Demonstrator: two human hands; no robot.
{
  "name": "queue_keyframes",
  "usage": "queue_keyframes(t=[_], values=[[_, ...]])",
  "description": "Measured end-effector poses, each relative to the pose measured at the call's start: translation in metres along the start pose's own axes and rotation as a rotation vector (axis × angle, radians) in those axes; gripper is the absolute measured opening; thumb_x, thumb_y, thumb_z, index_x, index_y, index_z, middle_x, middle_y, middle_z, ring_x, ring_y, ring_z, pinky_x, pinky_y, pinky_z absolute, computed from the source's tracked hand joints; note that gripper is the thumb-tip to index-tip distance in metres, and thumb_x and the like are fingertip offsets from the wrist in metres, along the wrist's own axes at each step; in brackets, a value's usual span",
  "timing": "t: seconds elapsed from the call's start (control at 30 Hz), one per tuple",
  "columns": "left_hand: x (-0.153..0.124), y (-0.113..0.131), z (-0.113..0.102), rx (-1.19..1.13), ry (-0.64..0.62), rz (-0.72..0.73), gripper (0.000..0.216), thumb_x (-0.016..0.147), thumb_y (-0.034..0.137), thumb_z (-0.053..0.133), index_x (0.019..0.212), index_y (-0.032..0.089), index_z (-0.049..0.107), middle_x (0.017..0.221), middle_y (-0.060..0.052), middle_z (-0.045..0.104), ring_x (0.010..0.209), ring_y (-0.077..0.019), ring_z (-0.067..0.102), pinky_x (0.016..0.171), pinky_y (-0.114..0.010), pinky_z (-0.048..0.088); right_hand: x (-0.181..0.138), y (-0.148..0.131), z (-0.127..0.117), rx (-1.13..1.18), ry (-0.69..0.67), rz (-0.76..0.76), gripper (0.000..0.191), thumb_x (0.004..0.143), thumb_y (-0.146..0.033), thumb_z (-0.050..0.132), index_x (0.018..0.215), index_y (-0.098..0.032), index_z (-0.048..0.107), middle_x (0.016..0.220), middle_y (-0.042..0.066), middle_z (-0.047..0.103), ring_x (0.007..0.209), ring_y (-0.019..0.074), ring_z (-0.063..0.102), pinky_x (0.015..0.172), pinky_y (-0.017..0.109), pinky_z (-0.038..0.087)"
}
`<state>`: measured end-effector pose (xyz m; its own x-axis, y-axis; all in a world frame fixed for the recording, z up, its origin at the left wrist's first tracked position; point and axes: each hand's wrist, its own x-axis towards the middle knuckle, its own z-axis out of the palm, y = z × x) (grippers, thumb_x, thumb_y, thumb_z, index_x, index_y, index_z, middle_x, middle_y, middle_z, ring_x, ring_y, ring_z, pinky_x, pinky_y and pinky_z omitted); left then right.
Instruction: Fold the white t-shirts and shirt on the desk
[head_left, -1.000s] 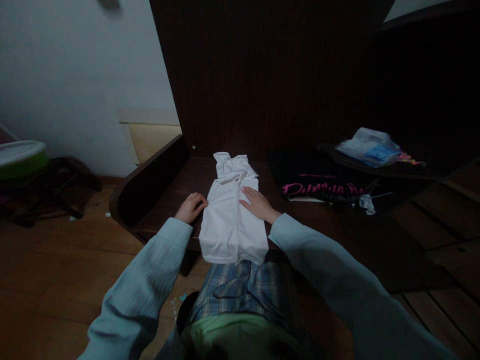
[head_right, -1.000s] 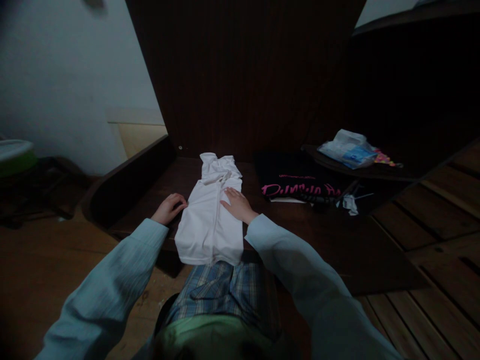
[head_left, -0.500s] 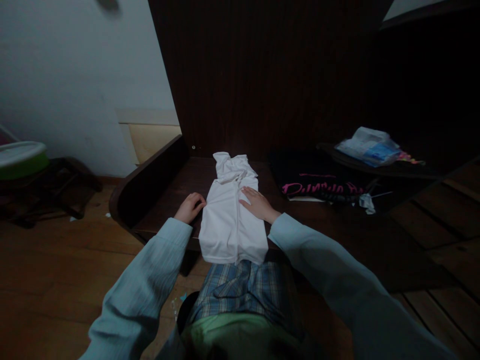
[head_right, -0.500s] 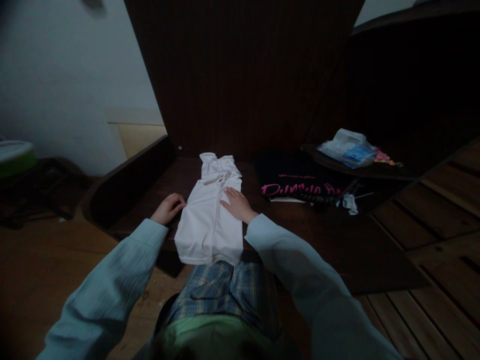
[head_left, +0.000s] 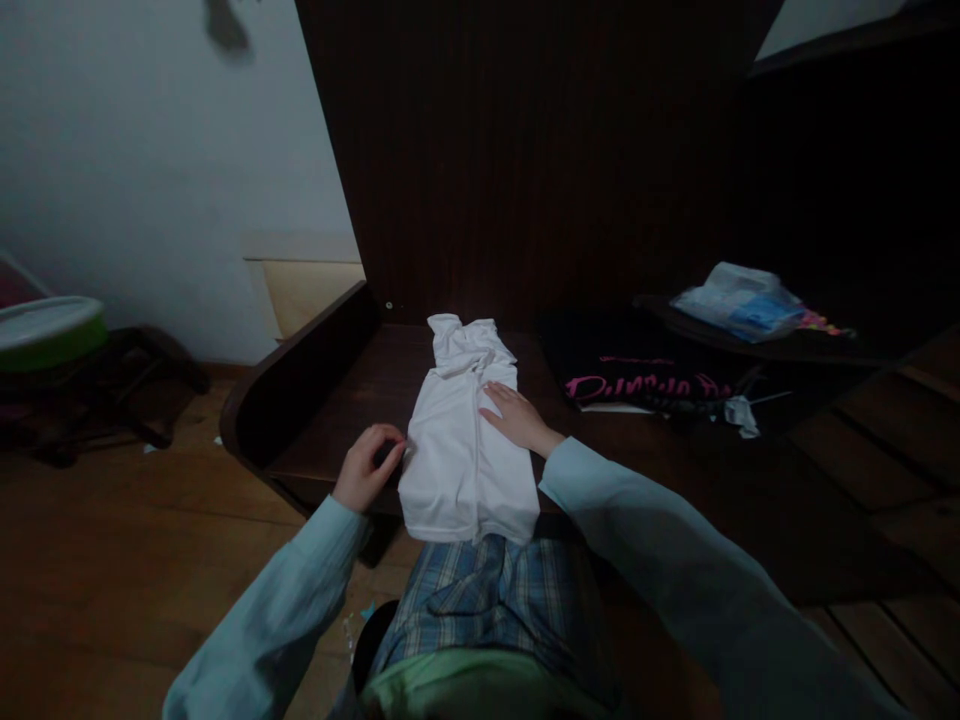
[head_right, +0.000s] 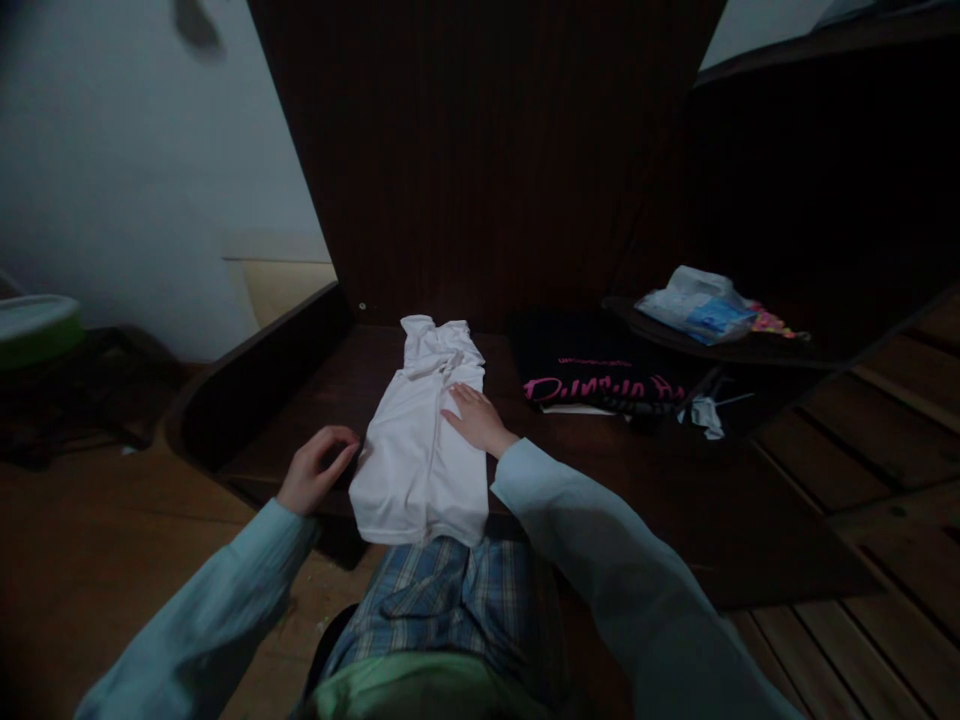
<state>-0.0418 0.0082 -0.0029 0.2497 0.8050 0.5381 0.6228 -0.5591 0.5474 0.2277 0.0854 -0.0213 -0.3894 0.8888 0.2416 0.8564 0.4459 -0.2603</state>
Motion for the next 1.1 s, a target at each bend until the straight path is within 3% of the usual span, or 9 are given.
queue_keyframes(t=[0.17,0.43,0.7,0.8,0.97,1.1], values=[[-0.029,0.009,0.002,0.057,-0.134,0.013,0.018,0.08,0.034,0.053,0.089,0.021,0.06,0.095,-0.005,0.063,0.092,-0.0192,0.056,0.082,-0.034,0.044,0.016,0.011,0.001,0.027,-0.009,-0.019,0.054,0.087,-0.041,0.034,0.13,-0.009,0.04,0.137,0.013,0.037,0.129,0.0216,0.031,0.106,0.037,0.025],[-0.013,-0.004,0.005,0.056,-0.135,-0.001,0.018,0.081,0.033,0.05,0.074,0.02,0.059,0.09,-0.005,0.064,0.088,-0.0185,0.057,0.079,-0.034,0.045,0.027,0.017,-0.002,0.051,-0.062,-0.002,0.055,0.087,-0.039,0.036,0.132,-0.008,0.036,0.14,0.013,0.032,0.131,0.0211,0.026,0.107,0.036,0.022],[-0.015,-0.004,0.0,0.051,-0.112,-0.017,0.02,0.082,0.034,0.047,0.074,0.019,0.057,0.09,-0.007,0.062,0.088,-0.0188,0.057,0.079,-0.034,0.046,0.026,0.019,0.0,0.077,-0.024,-0.019,0.053,0.087,-0.039,0.037,0.131,-0.01,0.038,0.139,0.013,0.035,0.129,0.0219,0.029,0.106,0.039,0.024],[-0.023,0.01,-0.002,0.086,-0.09,0.031,0.02,0.082,0.035,0.049,0.087,0.018,0.057,0.1,-0.009,0.061,0.095,-0.0207,0.056,0.082,-0.036,0.045,0.026,0.019,0.0,0.071,-0.024,-0.021,0.053,0.087,-0.038,0.037,0.13,-0.009,0.039,0.139,0.013,0.035,0.129,0.0219,0.029,0.106,0.039,0.023],[-0.047,0.041,0.008,0.214,-0.19,0.245,0.059,0.072,0.046,0.059,0.122,0.019,0.043,0.124,-0.013,0.051,0.114,-0.0272,0.045,0.093,-0.042,0.037,0.027,0.02,0.001,0.048,-0.024,-0.033,0.053,0.087,-0.038,0.037,0.13,-0.008,0.039,0.138,0.014,0.035,0.129,0.0223,0.029,0.106,0.038,0.023],[-0.054,0.052,0.03,0.353,-0.159,0.311,0.043,0.079,0.033,0.052,0.119,0.019,0.047,0.121,-0.011,0.054,0.115,-0.0256,0.045,0.097,-0.045,0.031,0.028,0.021,0.002,0.062,-0.025,-0.02,0.053,0.086,-0.039,0.038,0.13,-0.01,0.039,0.138,0.014,0.035,0.129,0.0227,0.03,0.106,0.04,0.024]])
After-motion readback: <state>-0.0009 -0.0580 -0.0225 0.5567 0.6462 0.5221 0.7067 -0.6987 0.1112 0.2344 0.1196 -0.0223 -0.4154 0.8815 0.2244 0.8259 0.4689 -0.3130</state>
